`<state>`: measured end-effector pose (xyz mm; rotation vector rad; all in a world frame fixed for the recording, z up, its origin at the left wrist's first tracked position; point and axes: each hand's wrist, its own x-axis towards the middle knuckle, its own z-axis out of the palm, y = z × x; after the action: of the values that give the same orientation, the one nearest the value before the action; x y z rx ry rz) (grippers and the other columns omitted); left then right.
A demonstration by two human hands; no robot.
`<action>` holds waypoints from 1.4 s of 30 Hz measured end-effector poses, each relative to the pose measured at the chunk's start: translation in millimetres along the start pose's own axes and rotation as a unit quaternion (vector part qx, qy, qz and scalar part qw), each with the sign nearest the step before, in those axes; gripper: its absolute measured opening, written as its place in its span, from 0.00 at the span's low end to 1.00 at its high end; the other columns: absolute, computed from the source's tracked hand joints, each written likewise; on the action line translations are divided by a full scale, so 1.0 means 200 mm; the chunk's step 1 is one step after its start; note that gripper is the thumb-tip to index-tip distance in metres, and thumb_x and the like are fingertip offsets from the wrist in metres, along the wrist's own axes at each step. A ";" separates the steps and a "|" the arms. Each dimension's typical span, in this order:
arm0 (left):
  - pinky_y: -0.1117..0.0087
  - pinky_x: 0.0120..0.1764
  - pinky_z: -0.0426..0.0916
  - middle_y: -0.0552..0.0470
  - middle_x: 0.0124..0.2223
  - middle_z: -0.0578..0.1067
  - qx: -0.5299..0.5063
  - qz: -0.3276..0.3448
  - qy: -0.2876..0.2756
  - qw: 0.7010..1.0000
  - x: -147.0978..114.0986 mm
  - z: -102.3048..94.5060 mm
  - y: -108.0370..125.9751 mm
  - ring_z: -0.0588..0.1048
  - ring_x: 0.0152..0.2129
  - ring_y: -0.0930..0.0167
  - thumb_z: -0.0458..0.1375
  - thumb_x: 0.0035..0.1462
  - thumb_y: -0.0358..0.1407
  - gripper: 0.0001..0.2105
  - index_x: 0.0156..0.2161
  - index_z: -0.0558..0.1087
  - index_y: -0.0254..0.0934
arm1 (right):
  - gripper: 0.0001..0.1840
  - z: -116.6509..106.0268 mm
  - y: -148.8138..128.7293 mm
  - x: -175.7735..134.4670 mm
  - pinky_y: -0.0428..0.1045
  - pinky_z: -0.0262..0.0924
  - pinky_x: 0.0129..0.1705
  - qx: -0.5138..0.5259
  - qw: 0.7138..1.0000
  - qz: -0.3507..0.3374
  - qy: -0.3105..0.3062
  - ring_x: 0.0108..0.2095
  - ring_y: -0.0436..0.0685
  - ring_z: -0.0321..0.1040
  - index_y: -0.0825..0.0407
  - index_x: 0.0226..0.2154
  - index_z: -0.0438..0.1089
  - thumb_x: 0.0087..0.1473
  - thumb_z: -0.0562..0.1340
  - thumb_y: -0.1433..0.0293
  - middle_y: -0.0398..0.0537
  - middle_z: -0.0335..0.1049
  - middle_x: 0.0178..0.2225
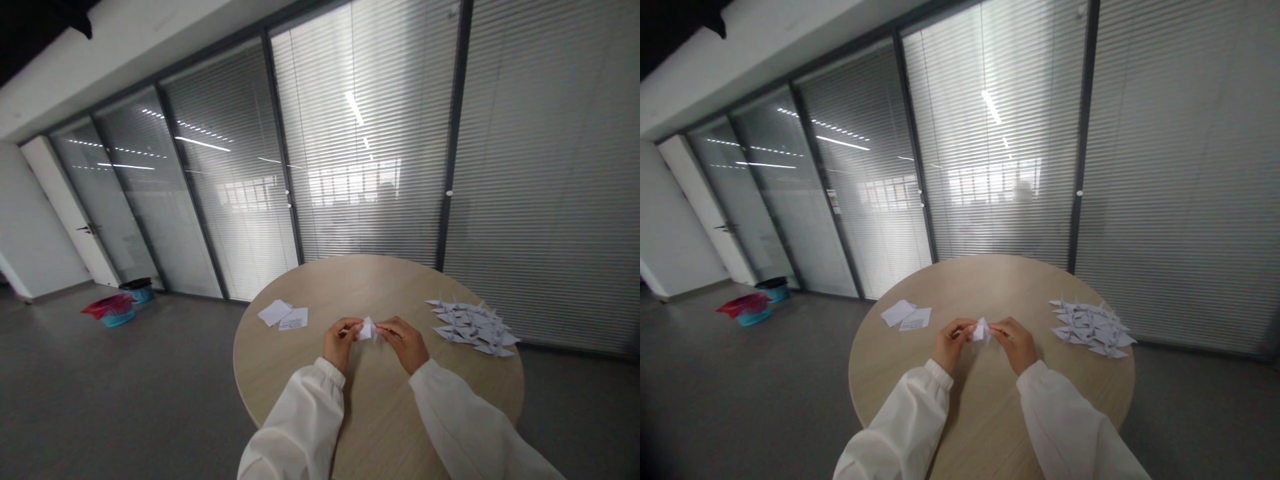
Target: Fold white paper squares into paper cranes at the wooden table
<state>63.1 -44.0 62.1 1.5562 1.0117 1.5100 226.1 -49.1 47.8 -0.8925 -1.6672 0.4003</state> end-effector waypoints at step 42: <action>0.73 0.24 0.57 0.58 0.18 0.61 0.175 0.009 -0.105 0.979 -0.06 0.03 -0.03 0.63 0.17 0.75 0.40 0.57 0.46 0.17 0.24 0.59 0.38 | 0.16 0.10 -0.03 -0.04 0.42 0.51 0.20 -0.019 0.991 0.121 -0.056 0.15 0.48 0.58 0.48 0.24 0.59 0.54 0.46 0.58 0.35 0.57 0.14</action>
<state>69.2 -52.9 50.9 1.9268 1.1877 1.1902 206.7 -54.7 40.3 -1.1236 -1.6770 0.5959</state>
